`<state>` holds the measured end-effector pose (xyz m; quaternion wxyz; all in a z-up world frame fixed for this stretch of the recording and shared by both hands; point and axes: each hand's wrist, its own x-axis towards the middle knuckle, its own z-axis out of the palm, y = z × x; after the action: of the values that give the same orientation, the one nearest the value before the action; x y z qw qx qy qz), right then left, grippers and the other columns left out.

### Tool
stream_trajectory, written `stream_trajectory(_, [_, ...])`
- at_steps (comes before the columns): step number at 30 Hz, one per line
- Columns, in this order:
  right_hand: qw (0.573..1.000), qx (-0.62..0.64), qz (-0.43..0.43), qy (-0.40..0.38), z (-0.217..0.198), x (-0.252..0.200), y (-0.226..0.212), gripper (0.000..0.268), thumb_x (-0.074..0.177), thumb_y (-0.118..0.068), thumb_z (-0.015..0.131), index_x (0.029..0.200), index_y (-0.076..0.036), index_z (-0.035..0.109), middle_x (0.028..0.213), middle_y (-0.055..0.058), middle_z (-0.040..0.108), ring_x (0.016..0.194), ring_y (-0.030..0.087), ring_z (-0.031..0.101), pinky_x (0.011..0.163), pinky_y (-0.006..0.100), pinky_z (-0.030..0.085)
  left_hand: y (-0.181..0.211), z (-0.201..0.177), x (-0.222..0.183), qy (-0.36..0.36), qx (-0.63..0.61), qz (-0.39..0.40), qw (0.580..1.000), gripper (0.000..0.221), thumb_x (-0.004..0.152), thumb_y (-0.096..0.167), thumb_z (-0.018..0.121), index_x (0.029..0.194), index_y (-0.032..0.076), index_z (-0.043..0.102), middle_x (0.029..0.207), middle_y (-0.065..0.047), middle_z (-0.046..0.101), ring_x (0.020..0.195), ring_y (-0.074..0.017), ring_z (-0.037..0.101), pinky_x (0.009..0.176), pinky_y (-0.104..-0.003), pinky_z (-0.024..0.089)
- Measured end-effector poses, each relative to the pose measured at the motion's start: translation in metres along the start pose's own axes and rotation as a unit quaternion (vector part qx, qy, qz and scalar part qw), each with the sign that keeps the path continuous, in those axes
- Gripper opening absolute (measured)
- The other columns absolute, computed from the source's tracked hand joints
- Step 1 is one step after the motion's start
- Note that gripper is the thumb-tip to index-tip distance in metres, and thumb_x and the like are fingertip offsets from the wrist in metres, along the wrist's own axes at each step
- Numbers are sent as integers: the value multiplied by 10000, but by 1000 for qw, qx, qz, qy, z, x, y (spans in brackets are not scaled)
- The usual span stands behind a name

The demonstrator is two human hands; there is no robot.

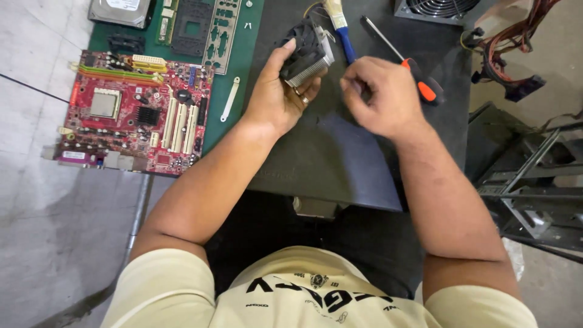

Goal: Assembling a CPU cooler by attaching a fan to a heatsink using a screwdriver on a repair bench.

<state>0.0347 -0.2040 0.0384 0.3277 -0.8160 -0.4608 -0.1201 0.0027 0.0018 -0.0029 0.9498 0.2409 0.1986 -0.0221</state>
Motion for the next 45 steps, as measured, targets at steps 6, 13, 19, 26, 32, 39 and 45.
stream_trajectory(6, [983,-176,8,-59,-16,-13,36,115,990,-141,716,1065,-135,803,974,84,684,802,353,593,700,464,474,0,-10,7,15,121,154,980,413,768,296,817,1065,41,685,959,-174,762,786,-326,771,575,-362,619])
stream_trajectory(13, [964,-233,-52,-113,10,-14,44,125,989,-253,756,1100,-212,798,1045,-22,712,864,302,569,644,440,511,-2,-23,12,-36,250,301,919,404,822,358,830,1096,138,631,1057,-126,731,939,-293,767,648,-347,687])
stream_trajectory(19, [976,-185,-28,-115,17,-12,48,59,955,-96,684,1005,-94,715,858,140,661,852,385,595,674,479,487,-6,-21,13,-51,255,262,929,460,798,366,830,1118,121,610,1100,-164,736,921,-292,797,664,-316,692])
stream_trajectory(26, [986,-134,34,-88,-19,-11,34,146,1062,-97,672,983,26,679,980,216,713,891,437,609,792,506,451,6,-1,-15,-123,367,376,842,321,908,410,751,1050,170,592,1007,-22,672,975,-190,675,918,-314,550])
stream_trajectory(32, [948,110,66,291,-39,-17,16,120,1165,-99,589,1125,13,568,1033,153,616,959,224,629,891,327,501,-6,-2,-10,-92,299,236,920,476,806,398,821,1151,115,655,1108,-153,755,956,-268,808,658,-300,709])
stream_trajectory(39, [981,-10,-9,192,-25,-5,-36,92,1094,-6,588,1023,39,625,938,179,648,772,253,588,652,347,422,-5,12,-19,-26,272,49,961,532,766,297,782,1191,12,640,1126,-226,757,861,-332,810,626,-354,701])
stream_trajectory(45, [975,-57,-75,203,-11,-2,-45,91,1069,-6,580,1008,36,633,922,190,696,831,311,685,728,386,519,-13,2,-22,-82,366,221,900,353,854,312,783,1071,108,594,1069,-83,677,951,-241,713,747,-320,619])
